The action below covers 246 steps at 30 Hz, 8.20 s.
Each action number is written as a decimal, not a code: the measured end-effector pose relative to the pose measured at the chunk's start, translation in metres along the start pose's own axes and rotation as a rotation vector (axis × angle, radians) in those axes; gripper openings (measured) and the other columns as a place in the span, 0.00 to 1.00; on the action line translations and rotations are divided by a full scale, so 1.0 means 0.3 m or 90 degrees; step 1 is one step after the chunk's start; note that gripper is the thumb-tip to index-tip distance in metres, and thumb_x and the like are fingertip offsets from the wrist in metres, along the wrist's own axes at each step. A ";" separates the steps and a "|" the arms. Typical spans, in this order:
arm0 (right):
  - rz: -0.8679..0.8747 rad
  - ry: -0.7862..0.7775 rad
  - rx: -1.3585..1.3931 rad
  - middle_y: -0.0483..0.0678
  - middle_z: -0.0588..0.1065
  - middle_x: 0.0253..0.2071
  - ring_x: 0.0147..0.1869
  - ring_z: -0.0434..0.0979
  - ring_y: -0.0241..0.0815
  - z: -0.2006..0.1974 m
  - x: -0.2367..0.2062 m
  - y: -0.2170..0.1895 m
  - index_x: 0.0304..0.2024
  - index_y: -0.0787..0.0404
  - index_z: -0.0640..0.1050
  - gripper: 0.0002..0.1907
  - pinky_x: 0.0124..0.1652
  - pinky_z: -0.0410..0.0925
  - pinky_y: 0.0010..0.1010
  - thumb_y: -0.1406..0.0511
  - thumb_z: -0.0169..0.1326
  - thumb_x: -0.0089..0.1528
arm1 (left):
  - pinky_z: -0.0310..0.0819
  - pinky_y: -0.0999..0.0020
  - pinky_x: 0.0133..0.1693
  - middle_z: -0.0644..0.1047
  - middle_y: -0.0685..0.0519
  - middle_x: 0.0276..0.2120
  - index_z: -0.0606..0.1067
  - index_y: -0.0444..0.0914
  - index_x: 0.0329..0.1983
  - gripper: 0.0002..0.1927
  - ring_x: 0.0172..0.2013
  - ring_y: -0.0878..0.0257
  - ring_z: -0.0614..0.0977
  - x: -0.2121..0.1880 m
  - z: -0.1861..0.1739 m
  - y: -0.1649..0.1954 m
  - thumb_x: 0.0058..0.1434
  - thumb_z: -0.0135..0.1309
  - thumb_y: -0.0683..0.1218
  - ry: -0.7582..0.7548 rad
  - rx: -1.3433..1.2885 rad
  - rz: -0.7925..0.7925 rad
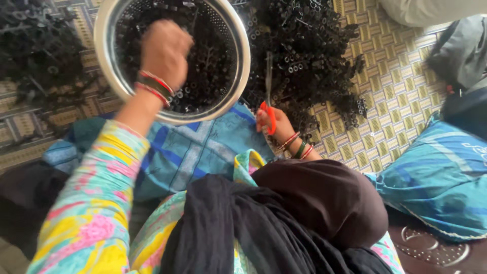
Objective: The person sits on a patterned mat and uses red-handled scissors to cut small black metal parts from a metal colander. They repeatedly pick up parts, cut them, and drop the pieces into the colander or onto the floor.
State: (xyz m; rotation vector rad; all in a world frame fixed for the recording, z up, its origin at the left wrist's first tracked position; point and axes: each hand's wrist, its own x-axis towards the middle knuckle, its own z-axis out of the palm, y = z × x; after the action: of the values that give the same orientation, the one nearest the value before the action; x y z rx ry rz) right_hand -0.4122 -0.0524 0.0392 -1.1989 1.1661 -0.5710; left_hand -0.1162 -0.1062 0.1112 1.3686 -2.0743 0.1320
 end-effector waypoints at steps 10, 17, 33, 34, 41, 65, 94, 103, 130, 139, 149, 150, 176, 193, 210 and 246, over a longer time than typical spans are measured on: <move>-0.090 -0.029 -0.053 0.45 0.76 0.39 0.40 0.75 0.32 0.274 -0.277 -0.077 0.44 0.66 0.75 0.10 0.44 0.68 0.24 0.64 0.57 0.67 | 0.75 0.56 0.37 0.73 0.50 0.33 0.73 0.40 0.31 0.02 0.39 0.51 0.77 -0.420 -0.173 0.266 0.60 0.50 0.41 -0.145 -0.149 0.109; -0.051 0.007 -0.126 0.47 0.78 0.36 0.40 0.77 0.32 0.396 -0.396 -0.142 0.45 0.65 0.77 0.11 0.42 0.67 0.23 0.63 0.57 0.66 | 0.75 0.53 0.49 0.76 0.46 0.43 0.75 0.38 0.48 0.12 0.48 0.47 0.78 -0.677 -0.313 0.325 0.61 0.52 0.43 -0.173 -0.312 0.024; 0.002 -0.083 -0.089 0.46 0.79 0.37 0.39 0.79 0.34 0.292 -0.383 -0.019 0.44 0.66 0.77 0.12 0.41 0.68 0.23 0.62 0.57 0.67 | 0.76 0.56 0.47 0.83 0.46 0.40 0.79 0.38 0.44 0.12 0.45 0.50 0.84 -1.151 -0.404 0.437 0.66 0.49 0.47 -0.400 -0.578 -0.251; -0.003 -0.074 -0.086 0.46 0.79 0.37 0.39 0.79 0.34 0.278 -0.388 -0.004 0.44 0.66 0.77 0.12 0.40 0.67 0.22 0.62 0.57 0.67 | 0.76 0.55 0.45 0.82 0.44 0.38 0.80 0.38 0.42 0.12 0.43 0.48 0.84 -1.160 -0.373 0.443 0.66 0.50 0.48 -0.413 -0.456 -0.233; -0.011 -0.060 -0.079 0.45 0.79 0.38 0.39 0.79 0.33 0.174 -0.351 0.084 0.44 0.66 0.77 0.13 0.39 0.67 0.22 0.61 0.56 0.66 | 0.77 0.53 0.47 0.81 0.40 0.47 0.76 0.37 0.52 0.17 0.48 0.46 0.83 -1.023 -0.101 0.507 0.62 0.46 0.44 -0.685 -0.400 -0.103; -0.069 -0.077 -0.109 0.43 0.78 0.31 0.35 0.74 0.29 0.084 -0.399 0.134 0.42 0.65 0.78 0.10 0.37 0.65 0.20 0.63 0.59 0.67 | 0.74 0.52 0.58 0.77 0.47 0.59 0.77 0.47 0.60 0.21 0.59 0.52 0.80 -0.959 -0.100 0.663 0.71 0.40 0.54 -0.822 -0.085 -0.087; -0.024 -0.237 -0.410 0.44 0.80 0.34 0.38 0.80 0.32 -0.115 -0.170 -0.226 0.43 0.64 0.79 0.16 0.39 0.73 0.28 0.56 0.58 0.64 | 0.76 0.56 0.43 0.79 0.53 0.39 0.80 0.45 0.32 0.05 0.47 0.55 0.79 -0.249 -0.060 0.286 0.58 0.54 0.43 -0.314 0.194 0.039; -0.096 -0.241 0.023 0.44 0.78 0.39 0.43 0.77 0.33 0.097 0.062 -0.192 0.54 0.60 0.75 0.16 0.45 0.72 0.26 0.58 0.54 0.69 | 0.77 0.53 0.42 0.80 0.44 0.36 0.78 0.35 0.40 0.05 0.39 0.46 0.82 -0.222 0.059 0.233 0.64 0.56 0.41 0.030 -0.364 -0.352; -0.205 -0.090 -0.634 0.52 0.76 0.24 0.31 0.78 0.56 0.096 0.106 -0.092 0.38 0.60 0.77 0.27 0.32 0.67 0.45 0.43 0.59 0.60 | 0.85 0.69 0.40 0.81 0.56 0.37 0.74 0.39 0.41 0.09 0.38 0.66 0.85 -0.183 0.119 0.181 0.61 0.57 0.35 0.060 -0.980 -0.636; -0.171 -0.097 -0.624 0.51 0.77 0.23 0.31 0.79 0.54 0.065 0.130 -0.057 0.39 0.57 0.80 0.25 0.31 0.68 0.44 0.44 0.59 0.59 | 0.85 0.70 0.36 0.81 0.57 0.37 0.74 0.38 0.42 0.10 0.36 0.67 0.84 -0.166 0.173 0.195 0.58 0.60 0.36 -0.006 -0.911 -0.631; -0.211 -0.080 -0.593 0.51 0.75 0.22 0.29 0.78 0.54 0.058 0.127 -0.051 0.41 0.59 0.80 0.24 0.29 0.66 0.44 0.47 0.62 0.57 | 0.85 0.69 0.33 0.79 0.55 0.32 0.72 0.35 0.39 0.11 0.31 0.67 0.83 -0.167 0.175 0.190 0.55 0.59 0.36 -0.123 -0.831 -0.578; -0.206 -0.082 -0.594 0.51 0.75 0.22 0.29 0.78 0.54 0.059 0.127 -0.049 0.41 0.59 0.81 0.24 0.29 0.66 0.44 0.48 0.63 0.56 | 0.85 0.69 0.33 0.79 0.55 0.33 0.72 0.36 0.40 0.11 0.31 0.68 0.83 -0.168 0.174 0.189 0.55 0.59 0.36 -0.123 -0.849 -0.584; -0.025 -0.193 -0.227 0.40 0.72 0.24 0.27 0.68 0.29 0.066 0.124 -0.057 0.39 0.64 0.76 0.20 0.28 0.63 0.27 0.52 0.53 0.68 | 0.79 0.76 0.32 0.79 0.59 0.32 0.75 0.41 0.41 0.02 0.31 0.72 0.79 -0.159 0.127 0.130 0.66 0.53 0.40 -0.002 -0.996 -0.633; -0.131 -0.112 -0.501 0.49 0.70 0.18 0.21 0.69 0.42 0.080 0.103 -0.064 0.39 0.59 0.79 0.21 0.26 0.63 0.38 0.48 0.62 0.58 | 0.82 0.74 0.34 0.81 0.55 0.33 0.75 0.37 0.39 0.07 0.32 0.69 0.83 -0.179 0.149 0.160 0.61 0.60 0.35 -0.036 -0.929 -0.569; 0.003 -0.265 -0.055 0.36 0.71 0.22 0.25 0.68 0.27 0.070 0.103 -0.059 0.39 0.58 0.78 0.19 0.26 0.61 0.22 0.49 0.54 0.64 | 0.77 0.75 0.34 0.79 0.55 0.32 0.70 0.36 0.50 0.17 0.33 0.69 0.82 -0.203 0.164 0.217 0.59 0.60 0.35 -0.116 -0.783 -0.449; 0.001 -0.202 -0.127 0.41 0.73 0.19 0.22 0.69 0.28 0.050 0.095 -0.075 0.39 0.62 0.80 0.20 0.24 0.62 0.23 0.51 0.53 0.67 | 0.73 0.60 0.46 0.74 0.53 0.38 0.77 0.42 0.29 0.04 0.45 0.56 0.76 -0.114 0.071 0.097 0.59 0.56 0.41 -0.262 0.224 -0.063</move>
State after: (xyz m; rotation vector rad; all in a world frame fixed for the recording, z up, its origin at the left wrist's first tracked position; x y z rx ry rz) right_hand -0.3836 -0.0778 0.0479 -1.4012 0.9679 -0.2536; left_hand -0.1423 -0.0749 0.0827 1.8331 -2.3935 0.1931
